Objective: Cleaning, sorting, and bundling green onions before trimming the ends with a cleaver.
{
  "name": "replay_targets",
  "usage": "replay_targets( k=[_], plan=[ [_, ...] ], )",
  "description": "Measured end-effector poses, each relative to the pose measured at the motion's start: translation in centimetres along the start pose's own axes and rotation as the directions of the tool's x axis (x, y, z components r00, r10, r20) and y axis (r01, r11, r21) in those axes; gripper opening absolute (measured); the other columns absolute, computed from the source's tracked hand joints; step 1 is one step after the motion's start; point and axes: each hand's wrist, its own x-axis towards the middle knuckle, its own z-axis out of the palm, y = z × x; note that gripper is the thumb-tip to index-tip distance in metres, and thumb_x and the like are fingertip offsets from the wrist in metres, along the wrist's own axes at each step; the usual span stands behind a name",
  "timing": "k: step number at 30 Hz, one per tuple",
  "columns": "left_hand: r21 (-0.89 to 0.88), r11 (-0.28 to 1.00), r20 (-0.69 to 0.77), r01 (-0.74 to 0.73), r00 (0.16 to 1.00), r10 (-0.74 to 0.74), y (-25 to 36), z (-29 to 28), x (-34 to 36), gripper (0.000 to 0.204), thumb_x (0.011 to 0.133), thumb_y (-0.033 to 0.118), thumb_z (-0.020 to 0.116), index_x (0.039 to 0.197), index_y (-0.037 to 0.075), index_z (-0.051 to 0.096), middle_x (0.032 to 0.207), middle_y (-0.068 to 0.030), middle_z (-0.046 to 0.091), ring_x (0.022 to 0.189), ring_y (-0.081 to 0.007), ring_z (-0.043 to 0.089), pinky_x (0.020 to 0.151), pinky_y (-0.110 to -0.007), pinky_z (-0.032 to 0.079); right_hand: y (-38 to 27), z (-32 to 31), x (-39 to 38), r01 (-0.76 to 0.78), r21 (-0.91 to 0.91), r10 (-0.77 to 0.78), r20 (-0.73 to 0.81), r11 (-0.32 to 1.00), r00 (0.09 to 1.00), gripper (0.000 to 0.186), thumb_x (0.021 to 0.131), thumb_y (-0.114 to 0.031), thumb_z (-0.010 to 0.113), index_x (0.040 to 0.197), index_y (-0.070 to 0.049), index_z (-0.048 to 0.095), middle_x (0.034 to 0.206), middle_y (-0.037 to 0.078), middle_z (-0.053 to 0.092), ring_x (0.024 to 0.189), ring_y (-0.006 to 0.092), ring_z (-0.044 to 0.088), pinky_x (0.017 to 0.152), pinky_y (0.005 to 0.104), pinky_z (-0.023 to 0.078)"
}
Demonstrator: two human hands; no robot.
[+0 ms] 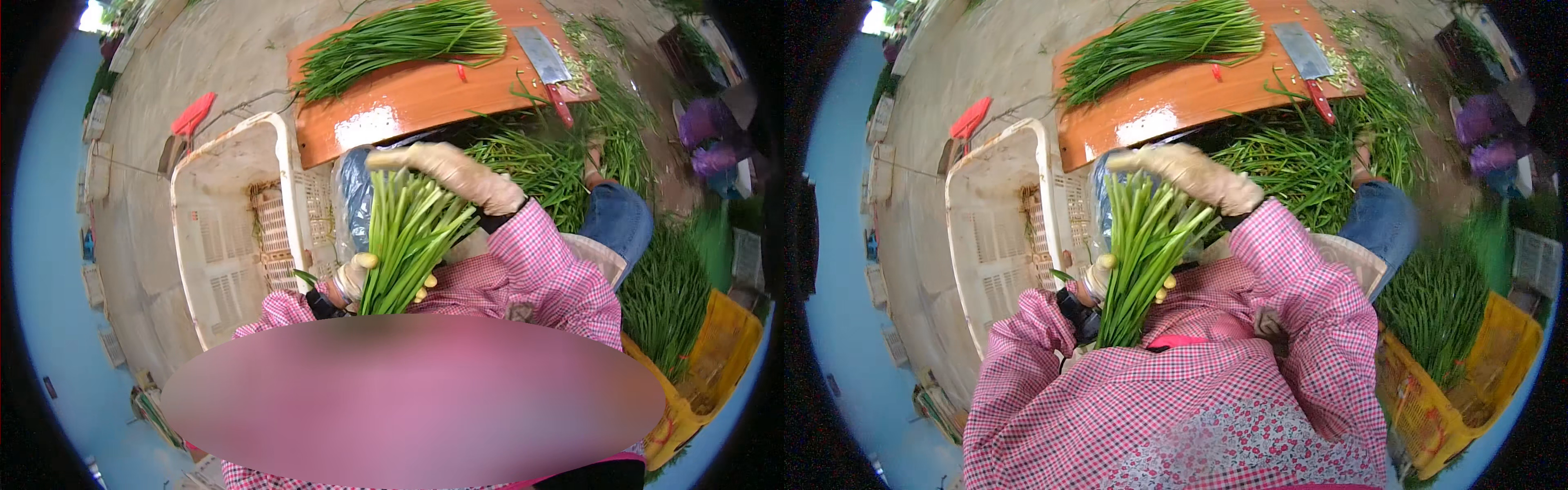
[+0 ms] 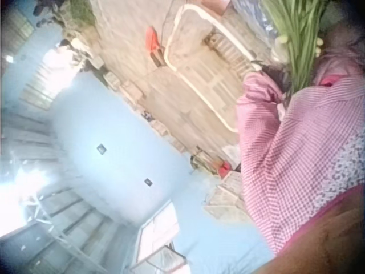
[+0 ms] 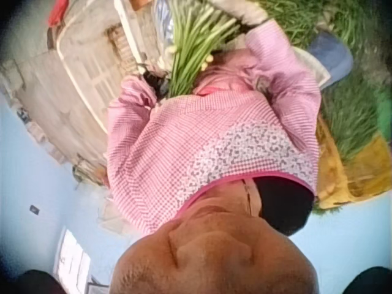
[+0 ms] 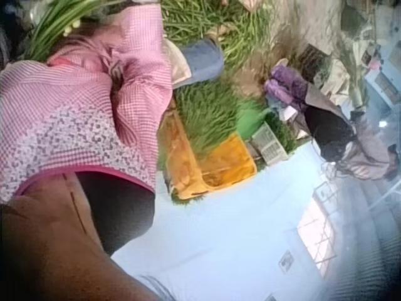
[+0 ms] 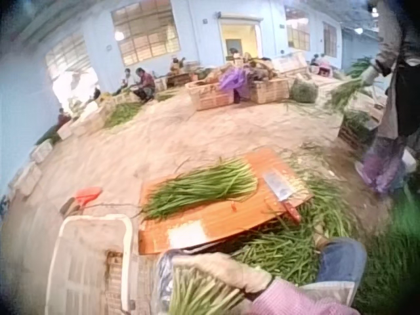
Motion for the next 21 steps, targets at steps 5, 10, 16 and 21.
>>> replay_targets(
  k=[5, 10, 16, 21],
  plan=[
    [0.015, 0.99, -0.097, -0.138, 0.986, 0.139, 0.1, 0.2, -0.3, 0.096, 0.082, 0.049, 0.079, 0.153, -0.001, 0.038, 0.143, -0.0342, 0.051, 0.123, -0.0442, 0.06, 0.109, -0.051, 0.048, -3.1, 0.5, -3.4, -0.054, -0.13, -0.041, -0.637, 0.99, 0.77, 0.031, 0.1, -0.017, 0.061, 0.125, 0.0, 0.069, 0.123, 0.01, 0.071, 0.119, 0.0199, 0.064, 0.105, 0.0386, 0.049],
    [0.049, 0.981, -0.289, -0.186, 0.938, 0.192, -0.2, 1.0, -0.7, 0.086, 0.085, 0.045, 0.079, 0.148, -0.002, 0.045, 0.136, -0.0305, 0.059, 0.124, -0.041, 0.061, 0.112, -0.048, 0.047, -2.0, 6.5, -4.0, 0.078, -0.692, -0.392, -0.31, 0.718, 0.866, 0.031, 0.072, -0.019, 0.084, 0.101, -0.015, 0.076, 0.096, 0.002, 0.067, 0.094, 0.0251, 0.064, 0.085, 0.039, 0.052],
    [0.13, 0.968, -0.235, -0.215, 0.942, 0.241, -1.4, 0.5, -1.6, 0.085, 0.085, 0.042, 0.079, 0.146, -0.006, 0.044, 0.134, -0.0295, 0.061, 0.123, -0.0392, 0.062, 0.113, -0.046, 0.047, 2.2, 8.4, -3.0, 0.144, -0.873, -0.372, -0.045, 0.465, 0.927, 0.026, 0.076, -0.023, 0.079, 0.102, -0.019, 0.076, 0.1, 0.0, 0.066, 0.091, 0.0254, 0.065, 0.074, 0.0396, 0.052],
    [0.141, 0.969, -0.329, -0.201, 0.914, 0.237, -2.1, -0.7, -1.7, 0.071, 0.081, 0.033, 0.079, 0.136, -0.006, 0.055, 0.122, -0.0234, 0.067, 0.113, -0.0351, 0.066, 0.106, -0.044, 0.051, 1.6, 9.2, -1.9, 0.279, -0.865, -0.545, 0.008, 0.417, 0.838, 0.02, 0.079, -0.021, 0.076, 0.098, -0.015, 0.073, 0.103, 0.001, 0.065, 0.096, 0.0257, 0.065, 0.079, 0.0391, 0.053]
  ],
)
